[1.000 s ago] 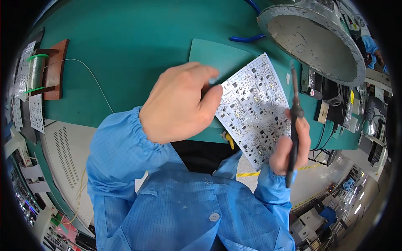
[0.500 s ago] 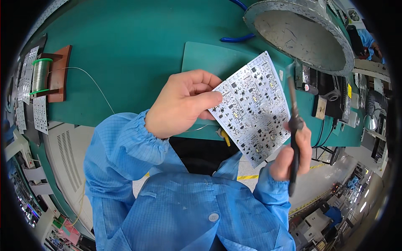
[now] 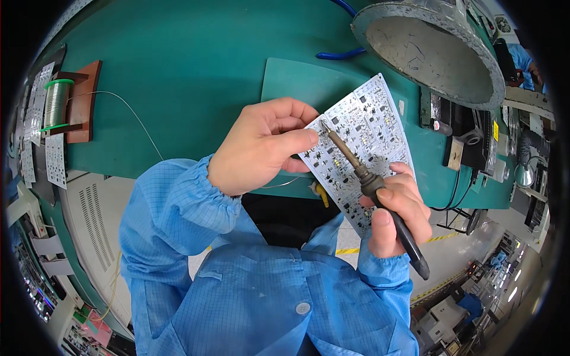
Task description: Soldering components onto a printed circuit board (PCB) at a manufacturing station.
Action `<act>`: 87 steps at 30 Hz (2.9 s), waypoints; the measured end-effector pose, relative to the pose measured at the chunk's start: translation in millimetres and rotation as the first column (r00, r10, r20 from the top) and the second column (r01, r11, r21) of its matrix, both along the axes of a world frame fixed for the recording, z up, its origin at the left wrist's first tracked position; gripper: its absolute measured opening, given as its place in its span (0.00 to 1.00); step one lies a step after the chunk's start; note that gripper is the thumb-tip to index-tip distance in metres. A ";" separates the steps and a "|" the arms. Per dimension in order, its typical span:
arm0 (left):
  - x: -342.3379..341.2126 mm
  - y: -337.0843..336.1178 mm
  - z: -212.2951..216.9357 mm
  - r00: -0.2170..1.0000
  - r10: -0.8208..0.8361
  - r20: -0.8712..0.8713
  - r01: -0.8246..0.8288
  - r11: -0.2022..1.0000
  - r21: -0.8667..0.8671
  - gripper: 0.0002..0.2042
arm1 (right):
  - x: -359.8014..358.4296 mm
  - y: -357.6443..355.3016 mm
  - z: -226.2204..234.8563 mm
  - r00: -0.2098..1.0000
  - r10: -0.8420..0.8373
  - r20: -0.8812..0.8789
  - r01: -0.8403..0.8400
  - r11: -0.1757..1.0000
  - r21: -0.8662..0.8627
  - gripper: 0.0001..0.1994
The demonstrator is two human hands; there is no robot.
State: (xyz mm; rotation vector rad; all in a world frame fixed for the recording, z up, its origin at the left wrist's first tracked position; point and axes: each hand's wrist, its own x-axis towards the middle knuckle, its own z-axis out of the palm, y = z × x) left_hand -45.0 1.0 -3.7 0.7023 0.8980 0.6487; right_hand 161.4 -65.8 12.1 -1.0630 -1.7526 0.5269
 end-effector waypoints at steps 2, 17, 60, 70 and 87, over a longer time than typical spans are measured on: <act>-0.1 0.3 0.6 1.000 0.000 0.001 0.000 1.000 0.001 0.12 | -0.2 -0.7 0.1 1.000 -0.013 -0.010 0.013 1.000 -0.012 0.09; -0.5 0.0 -1.7 1.000 -0.004 0.022 0.004 1.000 0.000 0.12 | 2.5 3.4 8.3 0.993 0.042 0.111 -0.042 0.999 0.001 0.08; 0.6 -0.5 -2.2 1.000 0.013 0.003 -0.013 1.000 0.009 0.13 | 2.9 -3.7 13.8 0.985 -0.097 0.146 0.086 0.993 0.078 0.08; -1.4 -10.6 -11.3 0.973 0.111 -0.203 -0.034 0.936 0.350 0.09 | 72.9 -1.8 -33.3 0.793 -0.494 0.356 0.550 0.832 -0.071 0.16; -44.0 -38.5 1.2 0.805 0.468 -0.365 0.026 0.586 0.810 0.07 | 33.7 11.5 1.7 0.977 -0.004 -0.215 -0.034 0.984 -0.172 0.14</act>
